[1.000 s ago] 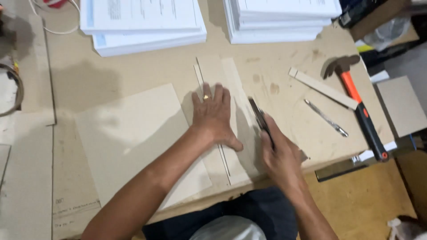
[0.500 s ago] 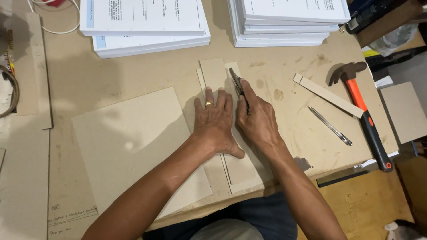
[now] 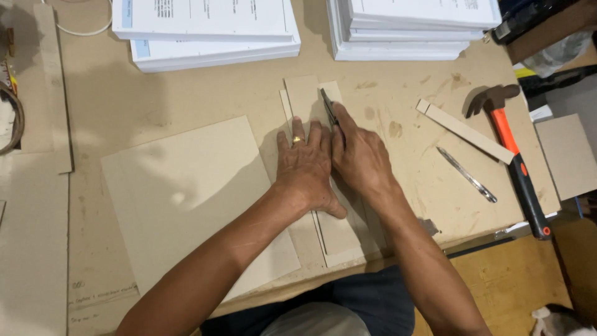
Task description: Measuring, marking, and cutting cardboard strips with a utility knife to prepare them for document binding or reinforcement.
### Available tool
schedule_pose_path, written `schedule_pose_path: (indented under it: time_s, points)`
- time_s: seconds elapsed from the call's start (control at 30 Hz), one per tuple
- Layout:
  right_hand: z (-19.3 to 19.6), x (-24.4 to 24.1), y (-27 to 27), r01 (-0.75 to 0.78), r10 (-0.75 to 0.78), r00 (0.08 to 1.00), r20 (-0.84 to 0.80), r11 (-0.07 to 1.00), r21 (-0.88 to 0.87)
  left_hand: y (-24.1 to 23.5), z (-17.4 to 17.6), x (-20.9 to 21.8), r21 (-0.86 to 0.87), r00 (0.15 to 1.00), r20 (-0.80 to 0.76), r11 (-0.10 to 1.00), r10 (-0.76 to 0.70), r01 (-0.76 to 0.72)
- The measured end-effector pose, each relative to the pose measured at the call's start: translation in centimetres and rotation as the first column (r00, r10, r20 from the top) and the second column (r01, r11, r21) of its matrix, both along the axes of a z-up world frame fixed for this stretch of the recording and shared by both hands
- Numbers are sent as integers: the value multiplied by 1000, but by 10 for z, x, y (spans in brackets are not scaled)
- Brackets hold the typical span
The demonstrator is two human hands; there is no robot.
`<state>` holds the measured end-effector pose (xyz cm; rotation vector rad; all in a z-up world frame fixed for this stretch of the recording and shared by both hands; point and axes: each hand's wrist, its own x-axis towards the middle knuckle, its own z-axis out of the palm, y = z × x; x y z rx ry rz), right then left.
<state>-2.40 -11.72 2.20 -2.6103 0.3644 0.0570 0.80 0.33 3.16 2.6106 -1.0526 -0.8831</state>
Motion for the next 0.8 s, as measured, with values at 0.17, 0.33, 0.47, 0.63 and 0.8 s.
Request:
schedule_pose_path:
  time_s: [0.17, 0.33, 0.47, 0.63, 0.8]
  points:
    - [24, 6, 4, 4, -12, 991, -132, 998, -58, -4, 3, 1, 66, 999, 38, 998, -18, 15]
    - [51, -39, 14, 6, -15, 968, -252, 999, -34, -1, 12, -2, 23, 1000, 12, 1000, 18, -19]
    - [52, -107, 18, 76, -84, 943, -321, 996, -37, -3, 9, -5, 24, 998, 64, 999, 25, -27]
    - [36, -194, 22, 5, -16, 975, -220, 999, -49, -14, -6, -1, 252, 993, 110, 968, -34, 5]
    - [17, -255, 29, 65, -94, 973, -209, 988, -143, -15, -6, -2, 269, 998, 69, 963, -8, -11]
